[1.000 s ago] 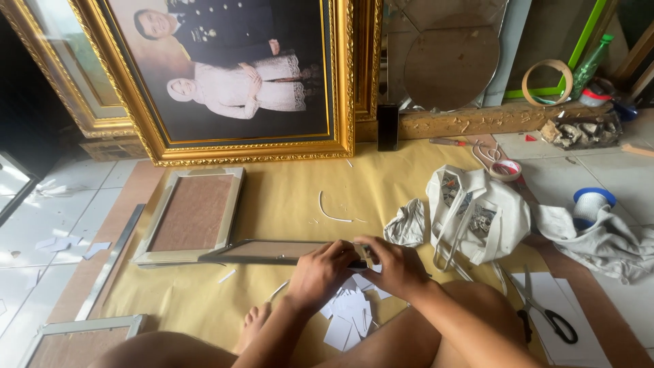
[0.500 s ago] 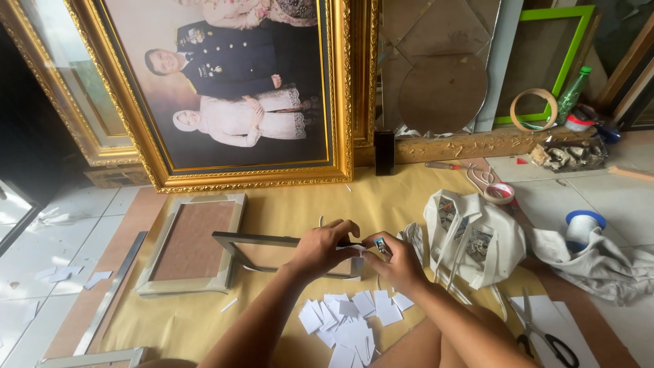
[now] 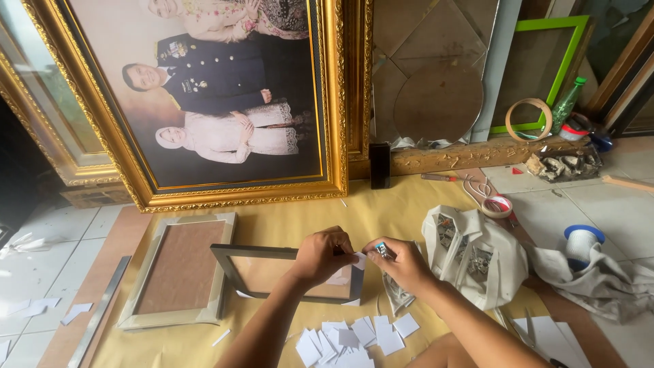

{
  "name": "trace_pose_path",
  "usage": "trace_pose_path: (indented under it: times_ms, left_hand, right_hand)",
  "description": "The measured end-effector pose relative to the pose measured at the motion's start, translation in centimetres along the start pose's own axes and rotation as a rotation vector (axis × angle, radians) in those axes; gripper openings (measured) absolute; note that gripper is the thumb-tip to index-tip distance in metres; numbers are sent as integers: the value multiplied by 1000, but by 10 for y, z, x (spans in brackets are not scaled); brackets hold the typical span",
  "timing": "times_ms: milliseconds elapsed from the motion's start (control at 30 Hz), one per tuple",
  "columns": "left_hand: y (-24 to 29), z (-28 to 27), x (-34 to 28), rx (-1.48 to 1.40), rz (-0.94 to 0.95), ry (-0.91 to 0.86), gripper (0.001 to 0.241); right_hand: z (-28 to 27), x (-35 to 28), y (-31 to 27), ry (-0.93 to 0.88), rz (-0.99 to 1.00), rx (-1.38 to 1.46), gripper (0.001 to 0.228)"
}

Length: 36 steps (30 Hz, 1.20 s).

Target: The person sits on the floor and assembles a picture frame by attaching small white paper pieces to the corners of the frame's back using a stapler. They then wipe the frame with a cloth and handle a plastic sheet.

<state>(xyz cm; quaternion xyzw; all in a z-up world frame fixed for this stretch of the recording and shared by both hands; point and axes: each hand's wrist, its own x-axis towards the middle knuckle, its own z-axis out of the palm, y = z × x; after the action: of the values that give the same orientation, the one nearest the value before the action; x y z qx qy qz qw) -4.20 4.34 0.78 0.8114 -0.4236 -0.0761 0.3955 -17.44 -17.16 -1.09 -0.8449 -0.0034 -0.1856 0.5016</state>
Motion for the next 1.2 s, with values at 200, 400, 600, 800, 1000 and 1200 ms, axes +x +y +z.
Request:
trace_pose_path:
  times_ms: [200,400,600,800,1000,1200]
  left_hand:
    - [-3,-3,12,-20,-30,-33,12]
    - [3,-9,14,-27,-32,-68,12]
    - [5,-13,15,-50,-19,-101,10]
    - [-6,-6,26,-27,-35,-130,14]
    - [-10,-9,32,-17,-60,-195,17]
    - [-25,-6,51,17,-162,-291,24]
  right_hand:
    - [-10,32,3,-148,90,113,13]
    - [-15,49,22,-254,115,170,11]
    - [-10,45,33,-279,154,301,11]
    - [-10,50,38,-261,164,290,9]
    - [-15,59,13,-322,195,290,17]
    - [-4,48,18,-205,310,267,3]
